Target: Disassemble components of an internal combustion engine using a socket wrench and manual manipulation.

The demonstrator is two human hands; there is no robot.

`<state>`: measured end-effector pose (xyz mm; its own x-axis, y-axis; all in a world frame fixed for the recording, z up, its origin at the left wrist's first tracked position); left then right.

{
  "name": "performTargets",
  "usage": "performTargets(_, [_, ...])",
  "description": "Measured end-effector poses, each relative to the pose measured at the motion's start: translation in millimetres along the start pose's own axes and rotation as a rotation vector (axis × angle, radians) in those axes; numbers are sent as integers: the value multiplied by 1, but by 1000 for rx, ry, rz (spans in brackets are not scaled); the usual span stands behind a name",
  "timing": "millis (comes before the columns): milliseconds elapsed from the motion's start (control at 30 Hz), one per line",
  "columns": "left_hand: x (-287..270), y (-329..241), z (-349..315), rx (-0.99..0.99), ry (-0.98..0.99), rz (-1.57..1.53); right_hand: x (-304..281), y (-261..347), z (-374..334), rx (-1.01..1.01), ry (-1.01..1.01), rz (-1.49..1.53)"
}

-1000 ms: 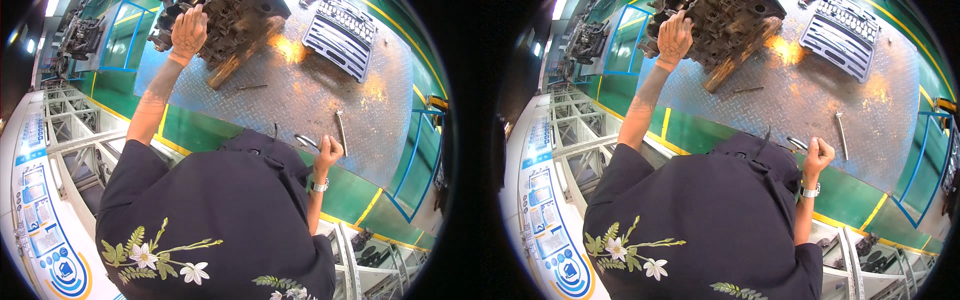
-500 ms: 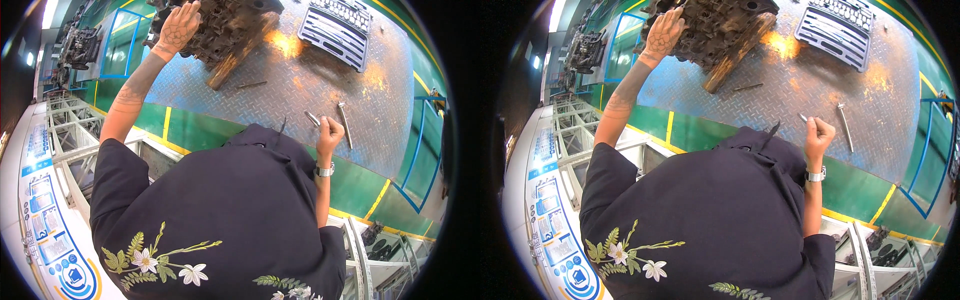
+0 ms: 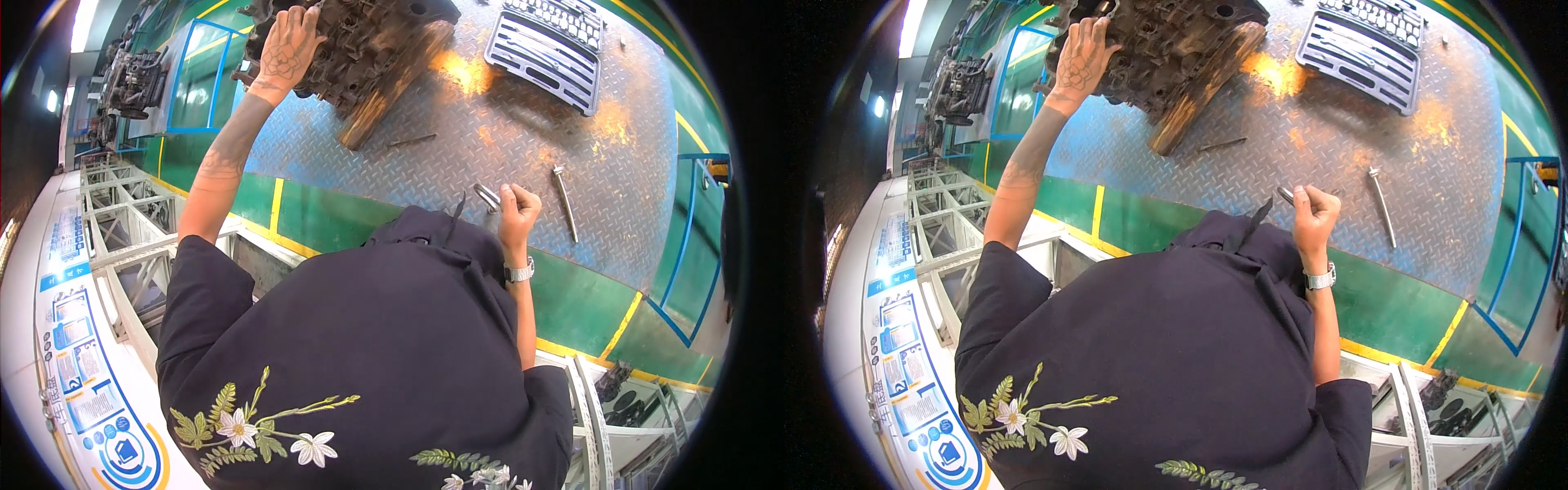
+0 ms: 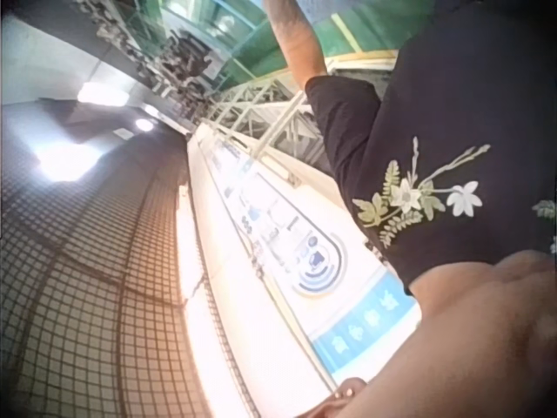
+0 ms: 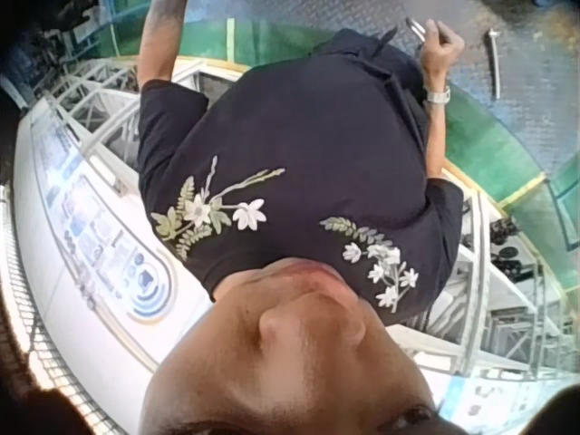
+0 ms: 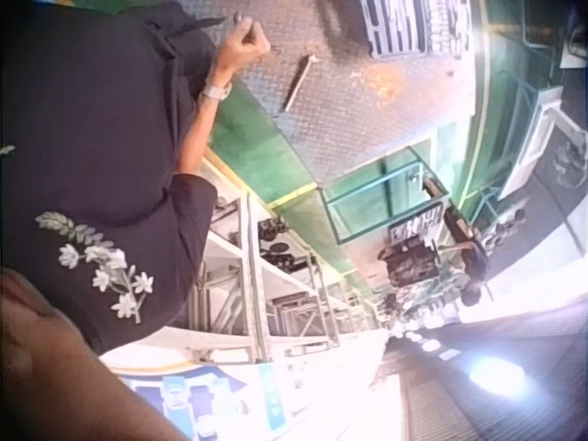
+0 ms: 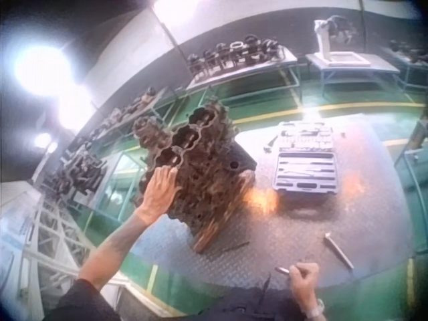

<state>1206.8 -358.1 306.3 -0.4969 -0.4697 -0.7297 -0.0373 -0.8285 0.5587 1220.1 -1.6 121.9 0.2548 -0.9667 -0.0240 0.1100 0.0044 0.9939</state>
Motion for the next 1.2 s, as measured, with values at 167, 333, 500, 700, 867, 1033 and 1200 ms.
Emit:
performTargets(167, [10,6,3,-34,-76,157,0,-10,-1,18,-19,29])
performTargets(333, [-11,2,7,-125,26,-167,-1,-11,4,-6,34,16])
performTargets(500, [8,11,-2,-54,16,-89,-5,-16,7,66,12,82])
performTargets(700, [6,12,6,-151,-79,25,-14,-22,8,108,-1,157])
performTargets(867, [13,0,-4,30,98,-5,-16,-15,8,80,11,89])
performTargets(1033, [8,-14,6,240,97,119,-23,-25,5,148,-34,133])
performTargets(1200, [34,-7,-10,459,246,141,-20,-31,12,136,-12,119])
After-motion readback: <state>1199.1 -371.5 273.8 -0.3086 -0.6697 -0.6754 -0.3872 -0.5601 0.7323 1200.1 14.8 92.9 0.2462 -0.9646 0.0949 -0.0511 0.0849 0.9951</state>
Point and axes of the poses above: each hand's wrist, its own z-axis towards the middle knuckle, its own x-axis out of the palm, y = z × x, the point moved 10 cm from there along z, towards the middle knuckle, and after that the axes turned 1 degree about -x, right-handed, at the moved point
